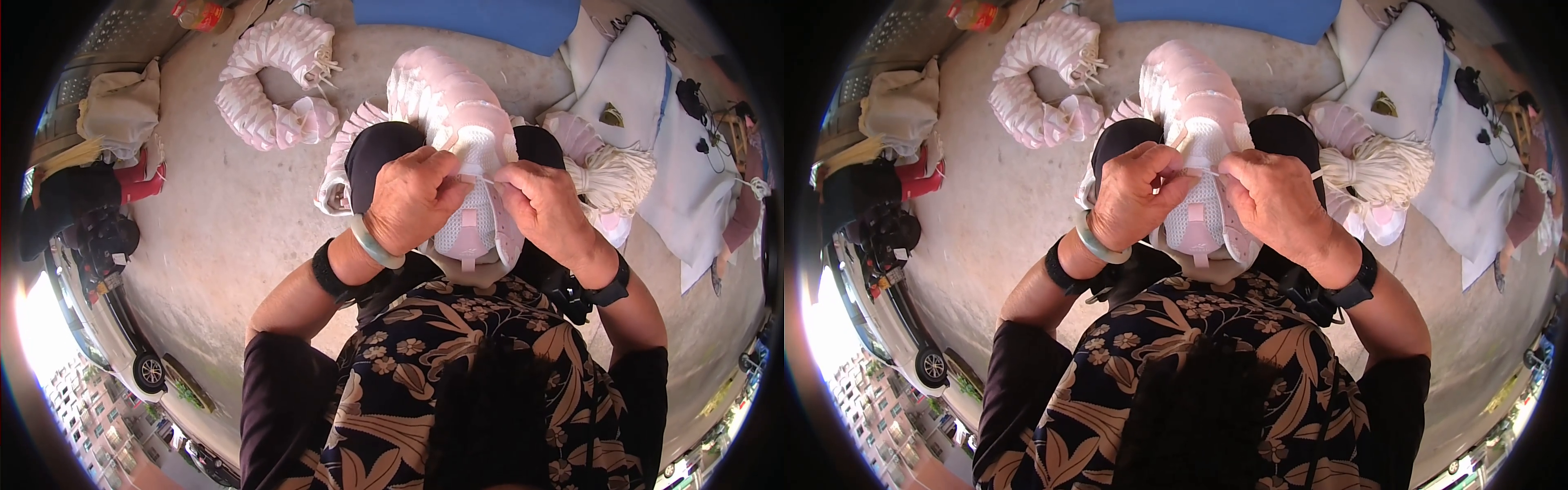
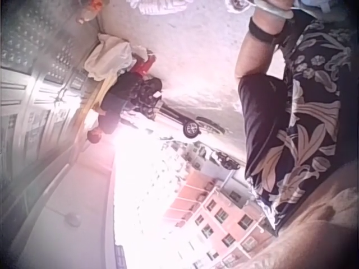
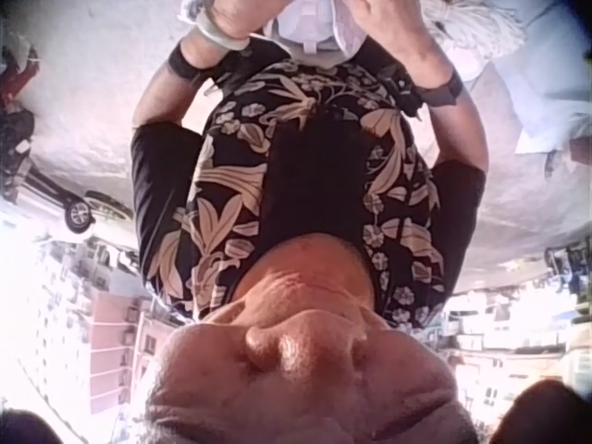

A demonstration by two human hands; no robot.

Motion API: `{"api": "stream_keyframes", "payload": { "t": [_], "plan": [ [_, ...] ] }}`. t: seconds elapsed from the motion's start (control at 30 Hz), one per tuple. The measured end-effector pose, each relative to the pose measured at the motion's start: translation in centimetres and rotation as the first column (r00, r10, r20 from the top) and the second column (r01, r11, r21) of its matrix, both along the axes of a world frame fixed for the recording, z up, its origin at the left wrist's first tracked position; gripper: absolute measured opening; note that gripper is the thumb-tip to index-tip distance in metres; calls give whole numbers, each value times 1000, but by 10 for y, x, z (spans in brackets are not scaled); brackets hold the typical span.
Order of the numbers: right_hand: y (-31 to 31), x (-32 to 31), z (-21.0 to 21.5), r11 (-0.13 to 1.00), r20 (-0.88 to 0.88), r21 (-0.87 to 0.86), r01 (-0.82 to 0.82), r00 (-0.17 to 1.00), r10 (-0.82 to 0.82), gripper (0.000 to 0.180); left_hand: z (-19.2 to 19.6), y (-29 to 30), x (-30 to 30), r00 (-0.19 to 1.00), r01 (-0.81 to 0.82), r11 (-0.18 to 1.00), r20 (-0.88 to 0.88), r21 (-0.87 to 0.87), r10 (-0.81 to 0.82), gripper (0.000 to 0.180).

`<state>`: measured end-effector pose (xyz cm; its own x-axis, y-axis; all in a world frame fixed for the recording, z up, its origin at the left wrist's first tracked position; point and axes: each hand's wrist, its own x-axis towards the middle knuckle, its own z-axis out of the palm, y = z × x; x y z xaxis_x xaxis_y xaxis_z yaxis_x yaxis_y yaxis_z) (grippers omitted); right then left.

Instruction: The recorder is lacing a white and pink shoe by threading white laces through the eyelets.

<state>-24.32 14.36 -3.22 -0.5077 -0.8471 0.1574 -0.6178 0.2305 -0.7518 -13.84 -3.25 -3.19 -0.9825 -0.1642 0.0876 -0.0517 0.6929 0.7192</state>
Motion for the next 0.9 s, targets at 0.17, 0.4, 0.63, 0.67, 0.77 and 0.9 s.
{"api": "stream_keyframes", "payload": {
  "t": [0.17, 0.4, 0.63, 0.67, 0.77, 0.9],
  "plan": [
    [0, 2, -2, 1000, -15, -11, 14, 1000, -14, 12, -8, 3, -1, 994, 19, 996, -106, -86, -28, 14],
    [-1, 2, -4, 999, -61, 28, 27, 998, -25, 5, -13, 7, -2, 990, -27, 995, -139, -100, 13, 16],
    [-2, 2, -11, 999, -82, 13, 34, 996, -33, 4, -23, 10, -2, 986, -57, 998, -155, -7, 55, 17],
    [-2, 2, -11, 999, -83, 24, 37, 996, -35, 4, -23, 10, -1, 985, -66, 998, -163, -11, 64, 18],
    [-3, 1, -13, 999, -85, 35, 40, 996, -37, 4, -26, 11, -1, 982, -86, 996, -168, 12, 87, 19],
    [-4, 0, -8, 997, -27, 68, 25, 999, -24, 5, -26, 11, -1, 982, -100, 995, -158, 29, 103, 20]
  ]
}}
